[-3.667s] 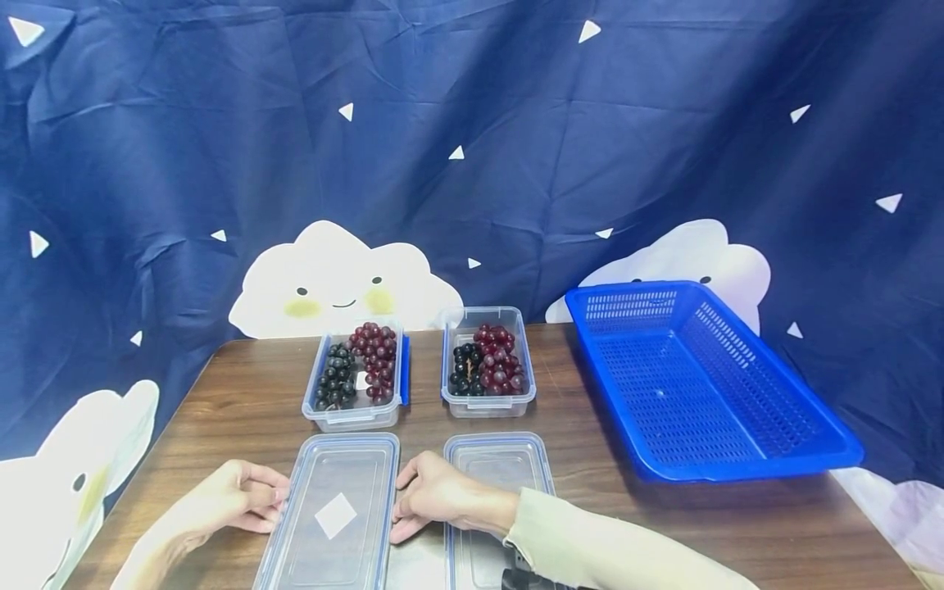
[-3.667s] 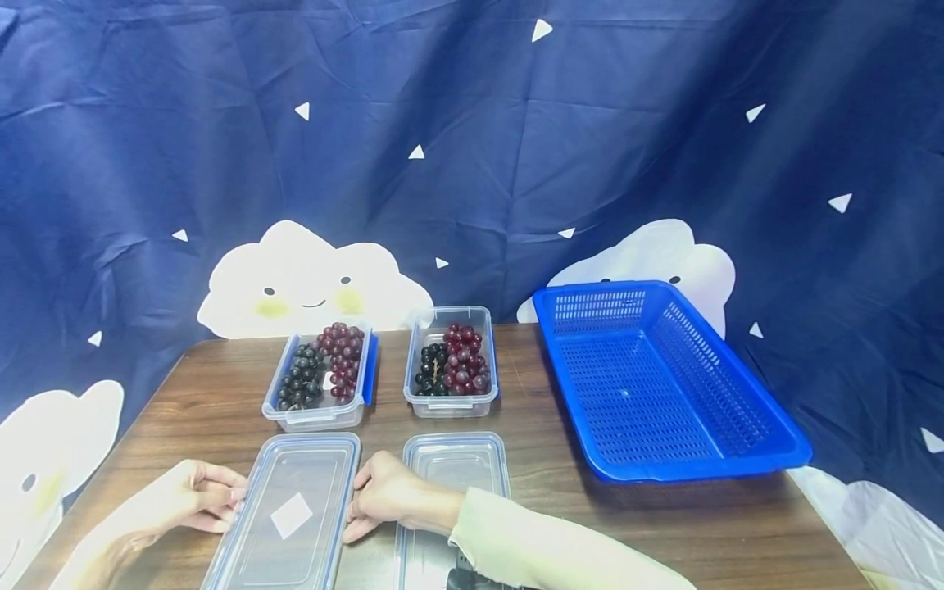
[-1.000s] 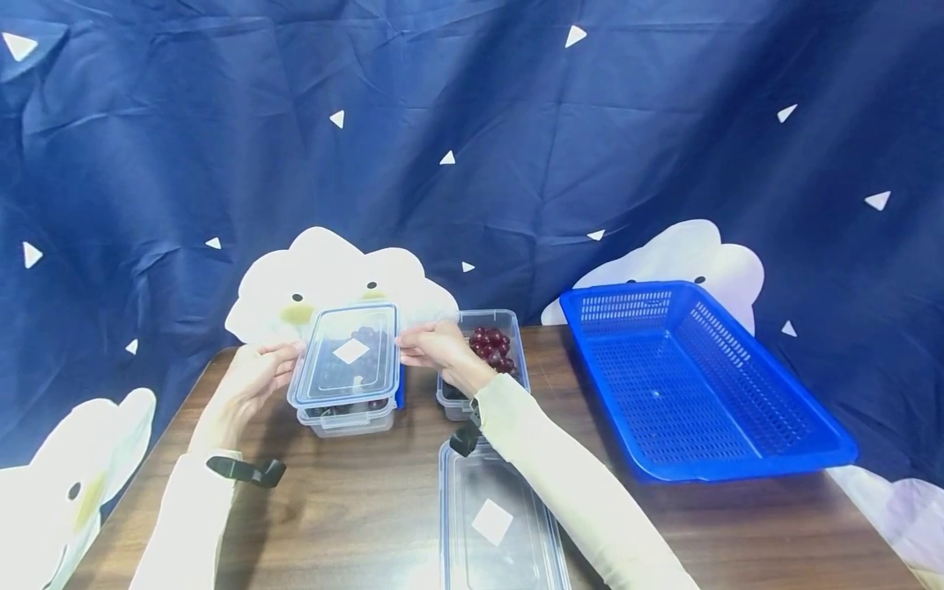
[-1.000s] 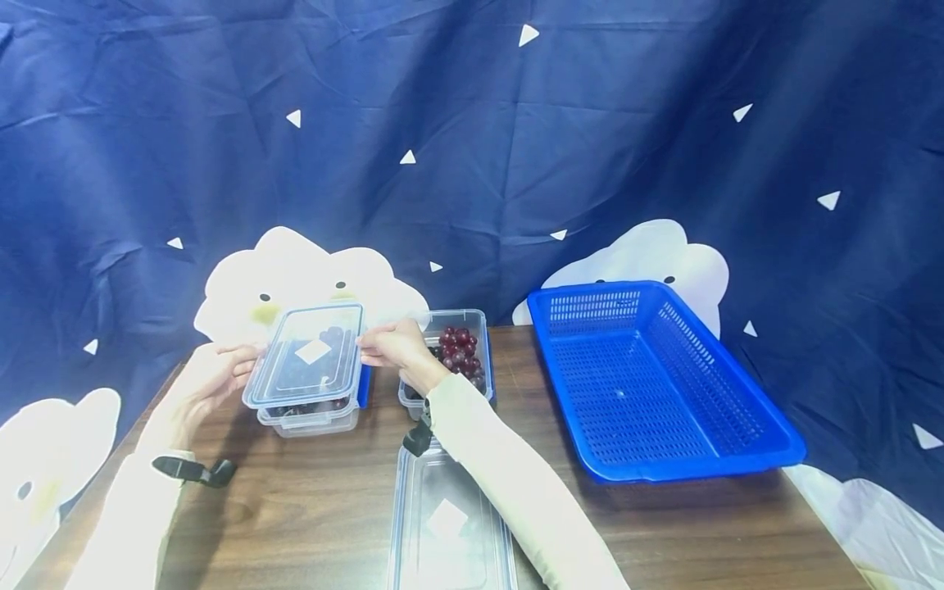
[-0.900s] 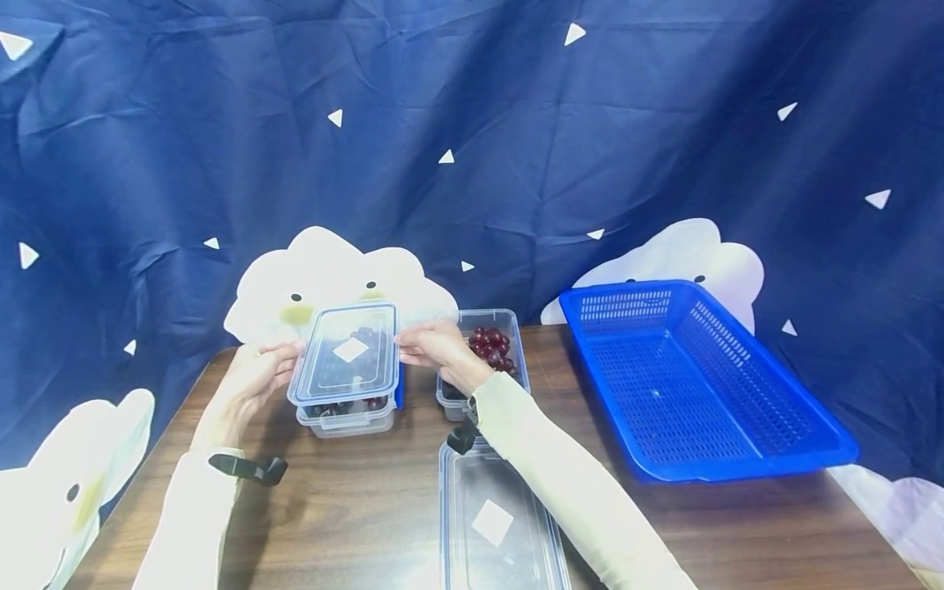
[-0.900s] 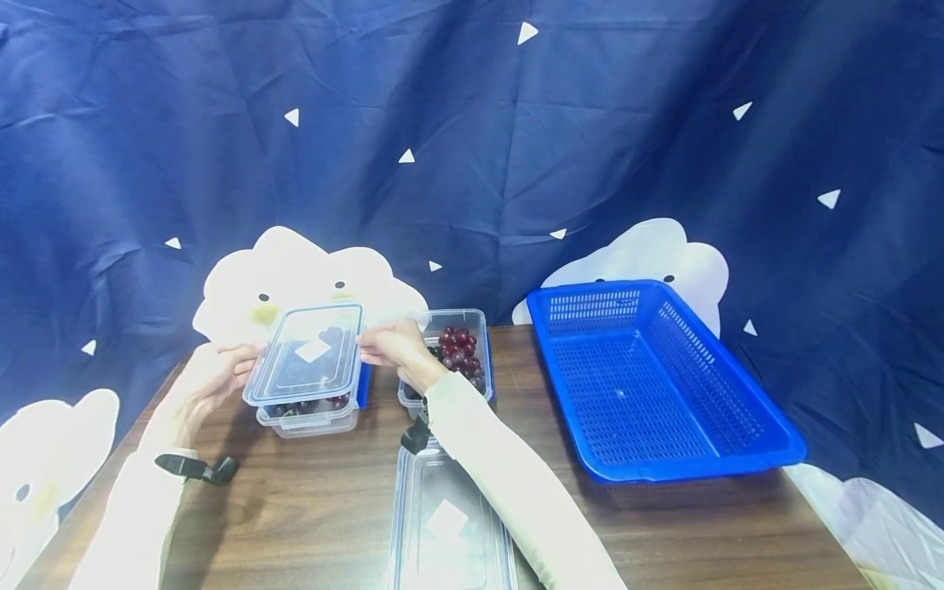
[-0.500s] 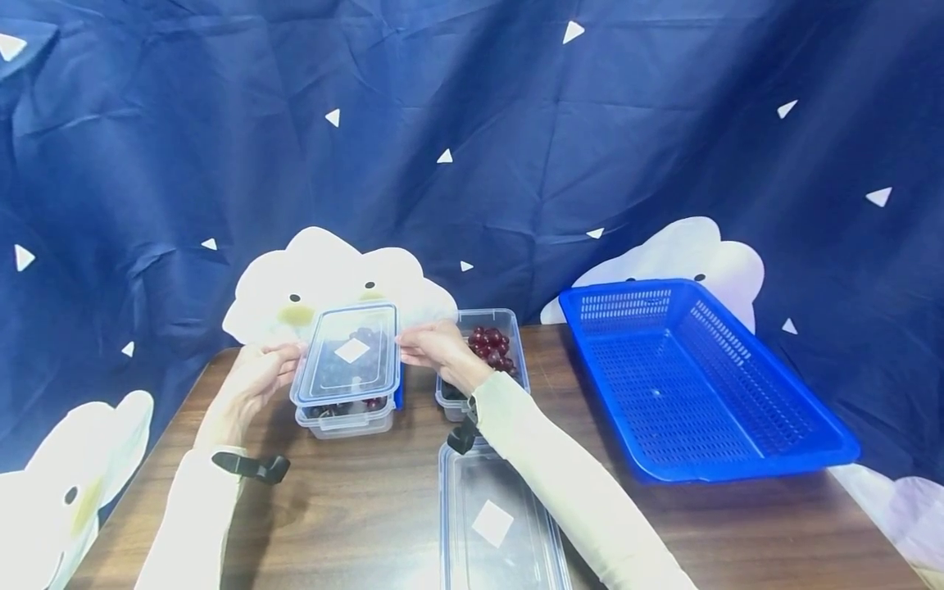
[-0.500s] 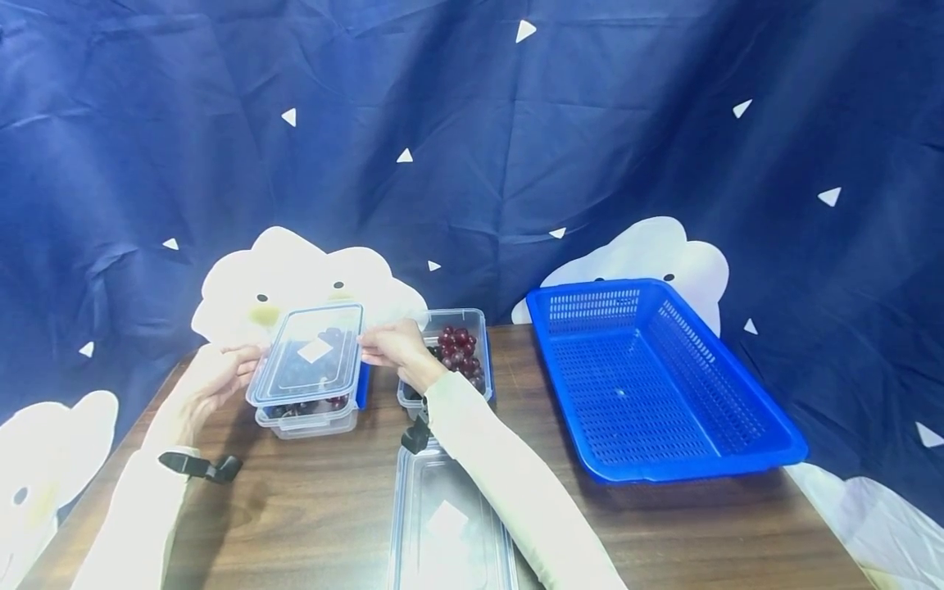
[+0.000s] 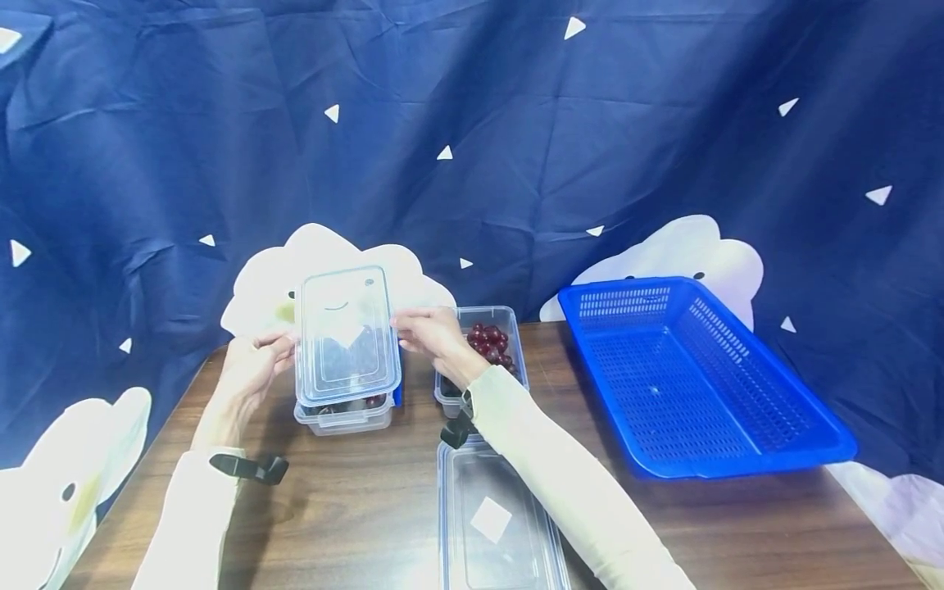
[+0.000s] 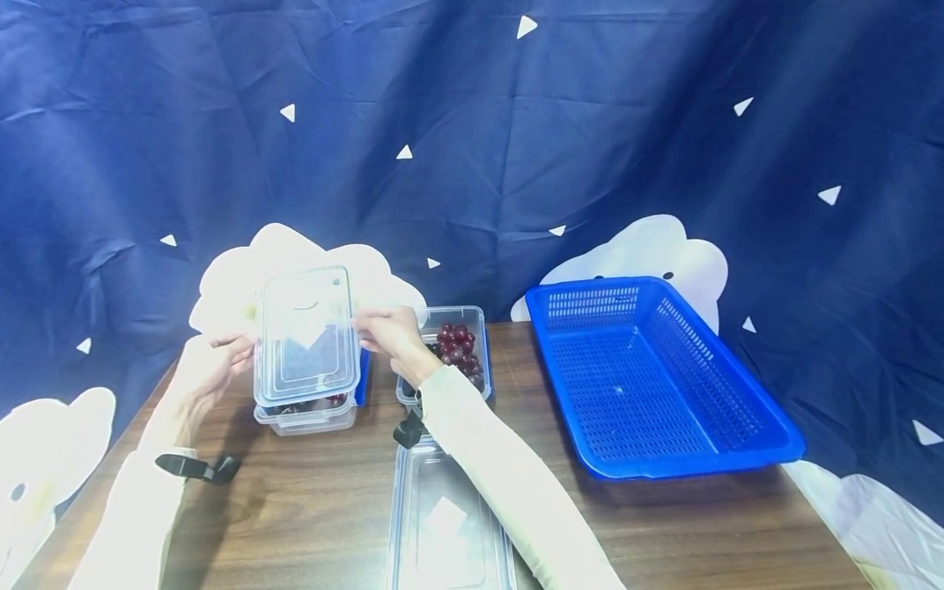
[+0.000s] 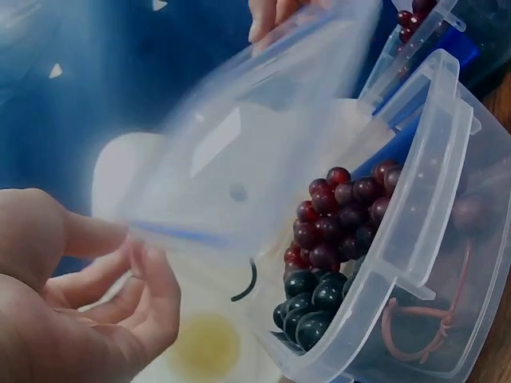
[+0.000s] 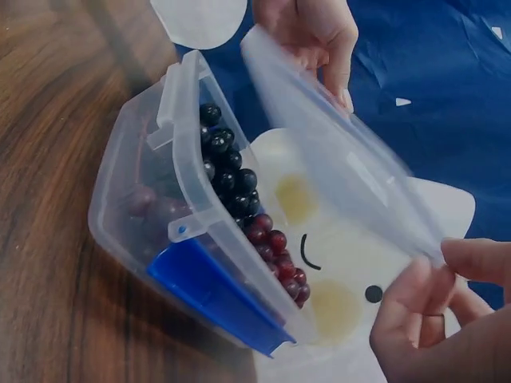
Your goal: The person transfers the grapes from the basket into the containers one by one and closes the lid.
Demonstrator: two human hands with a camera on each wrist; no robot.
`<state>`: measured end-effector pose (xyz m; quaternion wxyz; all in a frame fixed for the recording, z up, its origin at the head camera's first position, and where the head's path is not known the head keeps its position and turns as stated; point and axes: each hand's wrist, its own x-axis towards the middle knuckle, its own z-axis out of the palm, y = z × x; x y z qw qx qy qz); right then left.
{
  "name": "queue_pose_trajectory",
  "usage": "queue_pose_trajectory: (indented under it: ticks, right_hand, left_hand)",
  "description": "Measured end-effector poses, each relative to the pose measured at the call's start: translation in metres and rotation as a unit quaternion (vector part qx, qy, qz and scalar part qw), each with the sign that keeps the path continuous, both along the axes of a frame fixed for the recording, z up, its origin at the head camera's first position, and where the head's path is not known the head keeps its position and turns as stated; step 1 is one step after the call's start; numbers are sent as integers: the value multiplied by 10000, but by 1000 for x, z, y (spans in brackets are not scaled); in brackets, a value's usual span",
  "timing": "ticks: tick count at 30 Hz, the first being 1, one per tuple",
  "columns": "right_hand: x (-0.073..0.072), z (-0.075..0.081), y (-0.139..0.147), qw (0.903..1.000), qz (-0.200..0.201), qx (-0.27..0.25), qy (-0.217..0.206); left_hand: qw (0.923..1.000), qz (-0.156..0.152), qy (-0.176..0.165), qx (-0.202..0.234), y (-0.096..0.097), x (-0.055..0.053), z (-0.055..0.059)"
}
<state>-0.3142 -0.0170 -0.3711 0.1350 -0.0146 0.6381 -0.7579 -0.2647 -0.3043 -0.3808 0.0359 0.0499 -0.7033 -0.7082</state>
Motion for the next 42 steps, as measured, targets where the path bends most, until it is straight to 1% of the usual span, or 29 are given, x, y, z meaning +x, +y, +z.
queue_pose_trajectory:
  ticks: [3, 5, 8, 11, 12, 15, 18, 20, 21, 23, 25, 27, 28, 30, 31, 32, 35, 37, 39, 42]
  right_hand:
    - [2, 5, -2, 9994, -81, 0, 333]
    - [4, 9, -3, 9979, -102, -154, 618]
    - [6, 16, -6, 9938, -66, -487, 993]
    - [9, 21, -8, 9902, -53, -709, 1205]
    - [10, 22, -8, 9895, -57, -726, 1250]
    - [13, 22, -8, 9897, -74, -636, 1283]
    - [12, 20, -8, 9917, 0, -547, 1166]
    - [12, 18, -8, 9934, 74, -500, 1034]
    - [11, 16, -9, 9939, 106, -491, 983]
    - [11, 13, -9, 9951, 155, -470, 854]
    - [11, 9, -9, 9958, 163, -438, 791]
    - [11, 5, -10, 9964, 146, -334, 762]
    - [11, 3, -10, 9968, 138, -229, 754]
    - [10, -1, -11, 9973, 117, 10, 723]
    - [10, -4, -11, 9975, 101, 127, 689]
    - [9, -6, -11, 9976, 88, 242, 649]
    - [9, -11, -14, 9974, 18, 511, 513]
    - [9, -14, -15, 9967, -20, 660, 468]
    - [10, -15, -17, 9957, -39, 797, 477]
    - [11, -17, -20, 9949, -49, 872, 499]
  left_hand:
    - [9985, 256, 334, 364, 1, 3, 3]
    - [9958, 476, 582, 526, 3, 4, 6]
    - [9898, 963, 961, 432, 7, 4, 8]
    - [9833, 1319, 1155, 490, 10, 4, 10]
    - [9816, 1373, 1210, 547, 10, 4, 11]
    - [9795, 1274, 1298, 863, 10, 5, 10]
    - [9779, 1218, 1431, 915, 9, 6, 5]
    - [9784, 1175, 1467, 861, 9, 6, 2]
    - [9780, 1172, 1464, 915, 8, 6, 0]
    - [9786, 1011, 1428, 1086, 7, 7, -3]
    - [9783, 755, 1433, 1289, 4, 8, -6]
    - [9748, 445, 1399, 1681, 2, 9, -9]
    - [9751, 309, 1372, 1714, 1, 8, -10]
    - [9784, 240, 1250, 1627, 0, 8, -11]
    - [9814, 262, 1141, 1519, 0, 7, -12]
    - [9841, 346, 1059, 1380, 0, 7, -12]
    - [9926, 685, 732, 687, 1, 6, -14]
    - [9941, 882, 507, 378, 2, 6, -15]
    - [9947, 965, 323, 119, 2, 6, -16]
    - [9941, 1081, 109, -61, 1, 5, -18]
